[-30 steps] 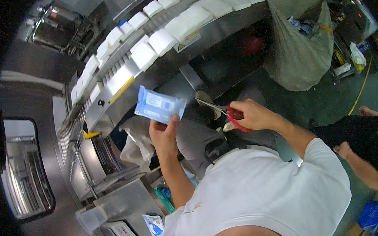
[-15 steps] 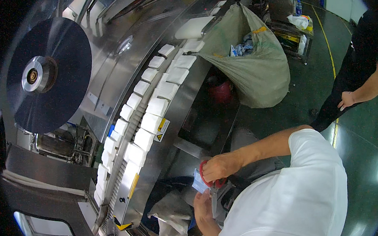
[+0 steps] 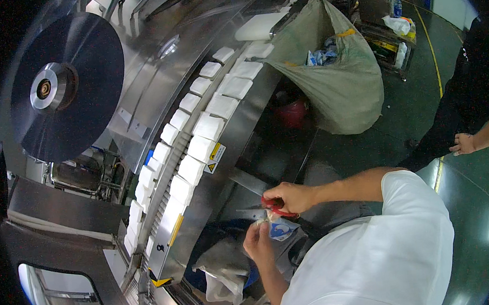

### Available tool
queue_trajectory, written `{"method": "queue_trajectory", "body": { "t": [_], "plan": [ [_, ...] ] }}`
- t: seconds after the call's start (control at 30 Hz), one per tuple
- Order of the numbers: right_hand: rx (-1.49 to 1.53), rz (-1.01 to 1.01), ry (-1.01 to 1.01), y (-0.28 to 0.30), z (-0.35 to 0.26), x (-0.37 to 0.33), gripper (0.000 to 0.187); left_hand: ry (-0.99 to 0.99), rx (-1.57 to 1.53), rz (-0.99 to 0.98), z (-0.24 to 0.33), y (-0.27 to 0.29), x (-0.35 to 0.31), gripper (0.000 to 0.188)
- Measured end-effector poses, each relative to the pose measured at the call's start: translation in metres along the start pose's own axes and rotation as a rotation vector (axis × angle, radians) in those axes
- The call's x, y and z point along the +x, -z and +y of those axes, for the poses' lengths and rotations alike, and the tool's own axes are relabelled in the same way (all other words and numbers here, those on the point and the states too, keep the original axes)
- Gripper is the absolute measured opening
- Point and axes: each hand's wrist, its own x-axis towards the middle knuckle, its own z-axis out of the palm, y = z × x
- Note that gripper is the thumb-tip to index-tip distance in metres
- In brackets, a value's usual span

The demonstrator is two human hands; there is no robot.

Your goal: The person uses shears to cut open several small blue and white pouches, removes a white rectangular object from each pouch, and places the white objects onto a metal scale.

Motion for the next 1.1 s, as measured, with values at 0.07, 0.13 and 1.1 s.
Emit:
{"method": "queue_trajectory", "body": {
  "t": [0.07, 0.13, 1.1],
  "plan": [
    [-0.059, -0.011, 0.002, 0.003, 0.002, 0.002, 0.024, 0.09, -0.087, 0.049, -0.005, -0.005, 0.008, 0.012],
    [-0.029, 0.006, 0.033, 0.005, 0.006, 0.003, 0.024, 0.184, -0.164, 0.099, -0.008, -0.01, 0.021, 0.011],
    [-0.106, 0.339, 0.028, 0.059, -0.039, 0.011, 0.033, -0.227, -0.158, -0.033, 0.07, -0.042, 0.096, 0.009]
  ]
}}
